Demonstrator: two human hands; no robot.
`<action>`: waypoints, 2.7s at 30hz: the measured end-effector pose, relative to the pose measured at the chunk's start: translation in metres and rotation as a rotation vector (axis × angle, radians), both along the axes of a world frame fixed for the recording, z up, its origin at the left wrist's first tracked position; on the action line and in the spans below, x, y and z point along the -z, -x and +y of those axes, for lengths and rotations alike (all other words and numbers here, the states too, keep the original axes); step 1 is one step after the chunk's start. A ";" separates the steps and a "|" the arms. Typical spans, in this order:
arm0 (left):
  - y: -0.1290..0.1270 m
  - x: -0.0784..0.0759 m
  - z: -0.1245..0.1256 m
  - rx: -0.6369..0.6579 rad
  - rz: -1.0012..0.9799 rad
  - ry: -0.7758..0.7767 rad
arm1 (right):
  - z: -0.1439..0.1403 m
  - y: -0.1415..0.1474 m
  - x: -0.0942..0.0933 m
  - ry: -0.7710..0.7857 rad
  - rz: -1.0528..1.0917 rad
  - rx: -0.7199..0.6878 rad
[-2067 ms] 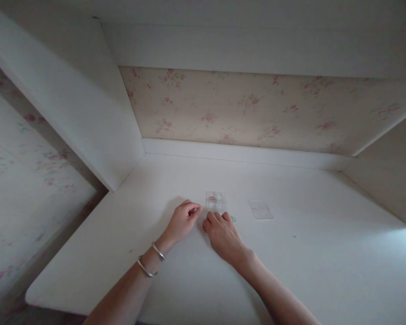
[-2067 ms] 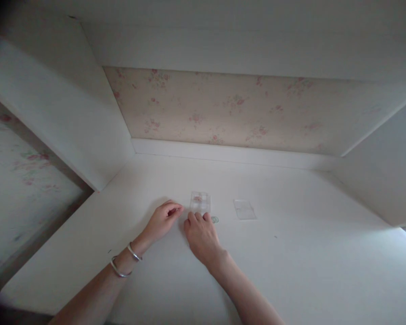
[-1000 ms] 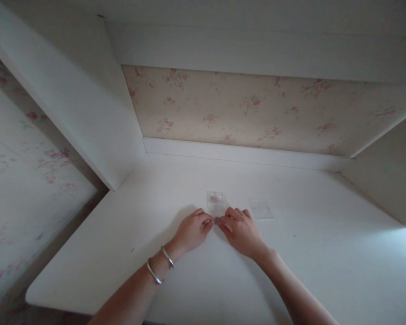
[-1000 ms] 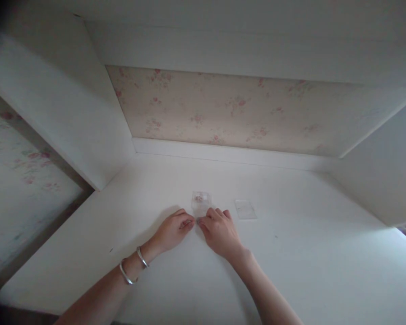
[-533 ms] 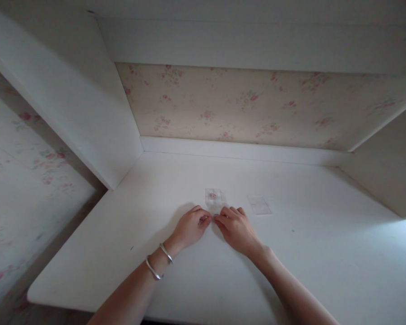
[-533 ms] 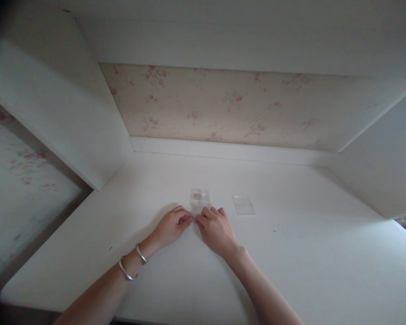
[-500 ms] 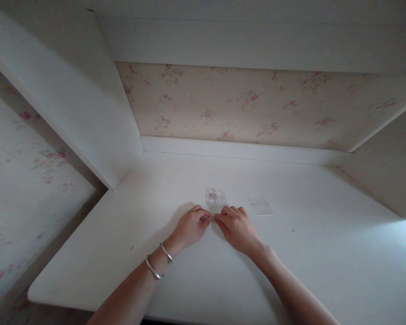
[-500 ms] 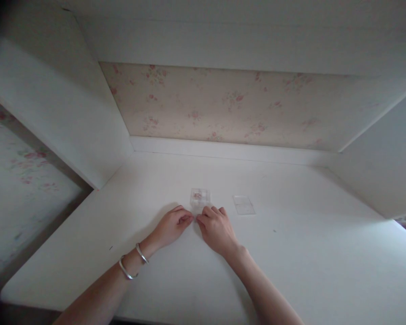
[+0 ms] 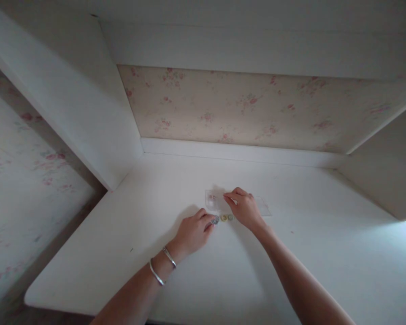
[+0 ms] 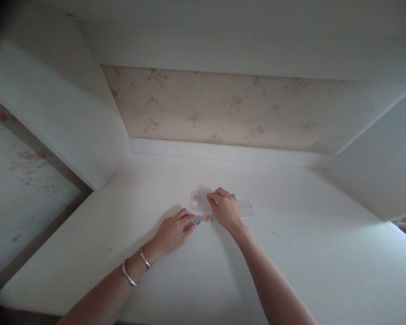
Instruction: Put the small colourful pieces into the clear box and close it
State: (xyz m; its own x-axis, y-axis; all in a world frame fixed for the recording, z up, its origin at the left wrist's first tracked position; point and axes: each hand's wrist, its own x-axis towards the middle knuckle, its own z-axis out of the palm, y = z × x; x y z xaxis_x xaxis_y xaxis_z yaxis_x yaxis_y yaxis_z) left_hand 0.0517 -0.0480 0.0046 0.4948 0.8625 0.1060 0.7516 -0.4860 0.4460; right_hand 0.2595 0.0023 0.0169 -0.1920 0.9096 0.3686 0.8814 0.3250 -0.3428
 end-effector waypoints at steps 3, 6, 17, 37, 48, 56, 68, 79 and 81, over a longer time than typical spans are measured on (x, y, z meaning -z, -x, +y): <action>-0.003 -0.002 -0.001 0.017 0.067 -0.028 | 0.008 0.004 -0.003 0.035 -0.061 0.024; -0.005 -0.004 -0.002 0.031 0.116 -0.051 | 0.015 0.007 -0.003 0.068 -0.110 0.036; -0.005 0.002 -0.001 0.049 0.067 -0.072 | -0.001 -0.005 0.015 0.009 0.293 0.136; -0.015 -0.001 0.016 -0.131 -0.186 -0.143 | -0.061 0.006 0.019 -0.034 0.044 -0.217; -0.052 -0.018 0.068 -0.131 -0.026 -0.127 | -0.065 0.012 0.012 0.009 -0.174 -0.308; -0.050 -0.014 0.071 -0.103 -0.027 -0.136 | -0.066 0.014 0.010 0.051 -0.195 -0.288; -0.008 0.006 0.017 -0.145 -0.250 -0.064 | -0.062 0.019 0.008 0.045 -0.215 -0.258; -0.003 0.004 0.010 -0.094 -0.108 -0.047 | -0.043 0.014 0.017 -0.081 0.160 -0.086; -0.003 0.003 0.008 -0.067 -0.085 -0.050 | -0.031 0.009 0.020 -0.106 0.217 -0.013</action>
